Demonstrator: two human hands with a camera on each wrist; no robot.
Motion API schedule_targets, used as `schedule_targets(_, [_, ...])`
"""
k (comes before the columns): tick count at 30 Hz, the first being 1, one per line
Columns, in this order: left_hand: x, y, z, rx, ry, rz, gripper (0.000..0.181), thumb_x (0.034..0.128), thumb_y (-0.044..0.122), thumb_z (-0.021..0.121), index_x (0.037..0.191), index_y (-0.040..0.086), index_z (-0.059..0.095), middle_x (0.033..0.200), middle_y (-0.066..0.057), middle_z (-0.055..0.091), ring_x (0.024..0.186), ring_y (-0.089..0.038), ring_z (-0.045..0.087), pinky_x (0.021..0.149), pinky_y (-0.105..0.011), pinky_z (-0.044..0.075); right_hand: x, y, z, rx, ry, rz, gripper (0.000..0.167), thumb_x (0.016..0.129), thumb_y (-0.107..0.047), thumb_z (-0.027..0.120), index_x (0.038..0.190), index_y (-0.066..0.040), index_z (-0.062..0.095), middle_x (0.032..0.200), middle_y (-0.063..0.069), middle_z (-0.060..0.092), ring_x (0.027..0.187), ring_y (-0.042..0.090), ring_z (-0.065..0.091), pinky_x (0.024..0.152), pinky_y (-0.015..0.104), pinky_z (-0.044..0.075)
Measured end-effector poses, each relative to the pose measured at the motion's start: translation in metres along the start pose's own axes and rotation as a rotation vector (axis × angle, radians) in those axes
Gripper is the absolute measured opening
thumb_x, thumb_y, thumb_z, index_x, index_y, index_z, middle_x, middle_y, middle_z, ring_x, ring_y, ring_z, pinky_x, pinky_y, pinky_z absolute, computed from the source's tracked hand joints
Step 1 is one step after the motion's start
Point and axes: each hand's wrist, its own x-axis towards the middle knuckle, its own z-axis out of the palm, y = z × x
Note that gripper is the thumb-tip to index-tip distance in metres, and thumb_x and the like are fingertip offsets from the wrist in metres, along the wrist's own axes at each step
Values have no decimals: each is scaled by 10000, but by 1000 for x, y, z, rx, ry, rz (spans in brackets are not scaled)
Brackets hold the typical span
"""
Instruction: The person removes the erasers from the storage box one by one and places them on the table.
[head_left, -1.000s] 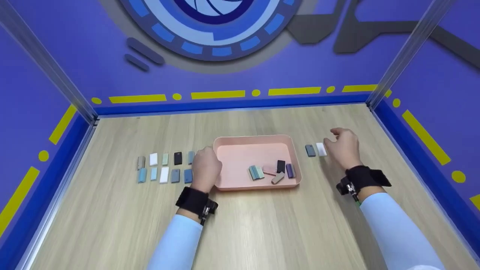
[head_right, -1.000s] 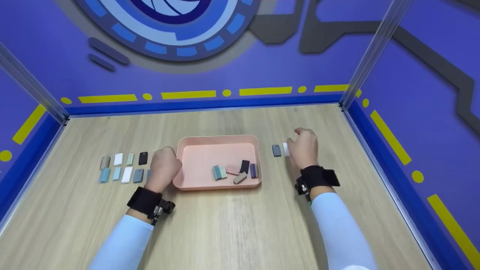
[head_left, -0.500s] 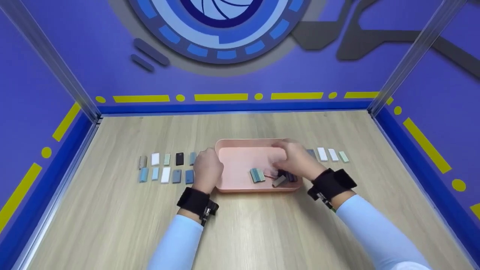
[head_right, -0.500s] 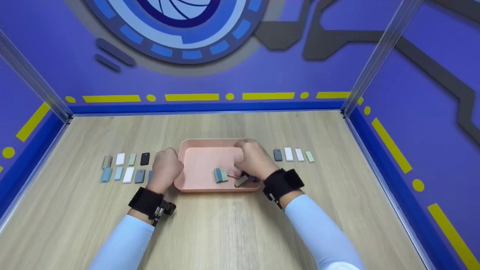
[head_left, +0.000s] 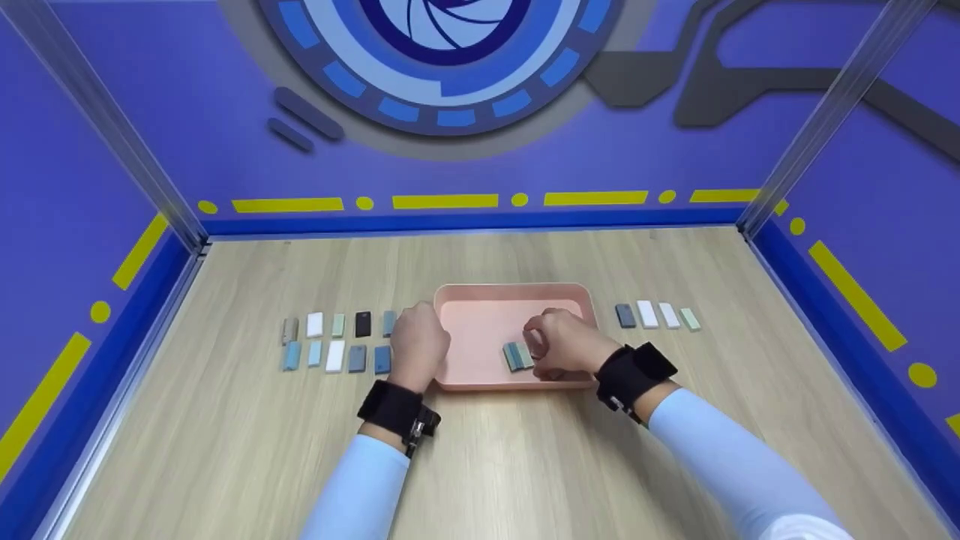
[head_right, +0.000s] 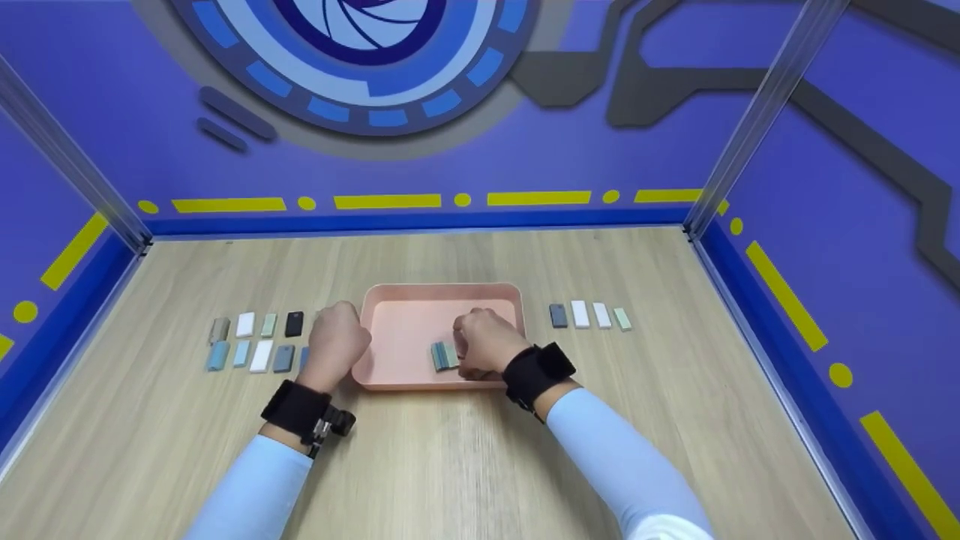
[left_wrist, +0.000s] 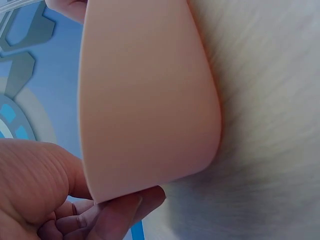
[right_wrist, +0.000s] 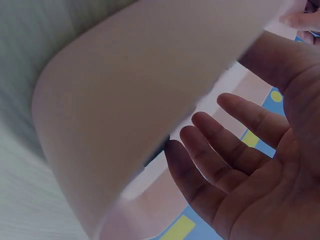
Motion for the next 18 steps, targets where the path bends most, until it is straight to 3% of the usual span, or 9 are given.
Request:
schedule_targets(2, [0,0,0,2,-3,2,122,755,22,599,848,46,674,796,-130,689,746,-274,671,589,-409,508,0,1,1,-3,-5,3,298,575,-245,866,775,-160,663,712,-18,531,709,120,466,634,273,381])
schedule_targets(10, [1,3,-2,31,-42,-31,133,775,42,601,886,51,673,811,-118,690,749,-249,672,598,-386,515,1,5,5,18,35,-17,115,696,-107,794,744,-155,702,744,-18,665,744,101,530,738,289,455])
schedule_targets(18, [1,2,0,22,-37,-24,143,774,36,601,898,43,672,811,-125,689,754,-266,674,594,-390,514,0,10,10,66,62,-49,90,774,-104,740,746,-175,692,696,-47,650,717,123,557,699,285,445])
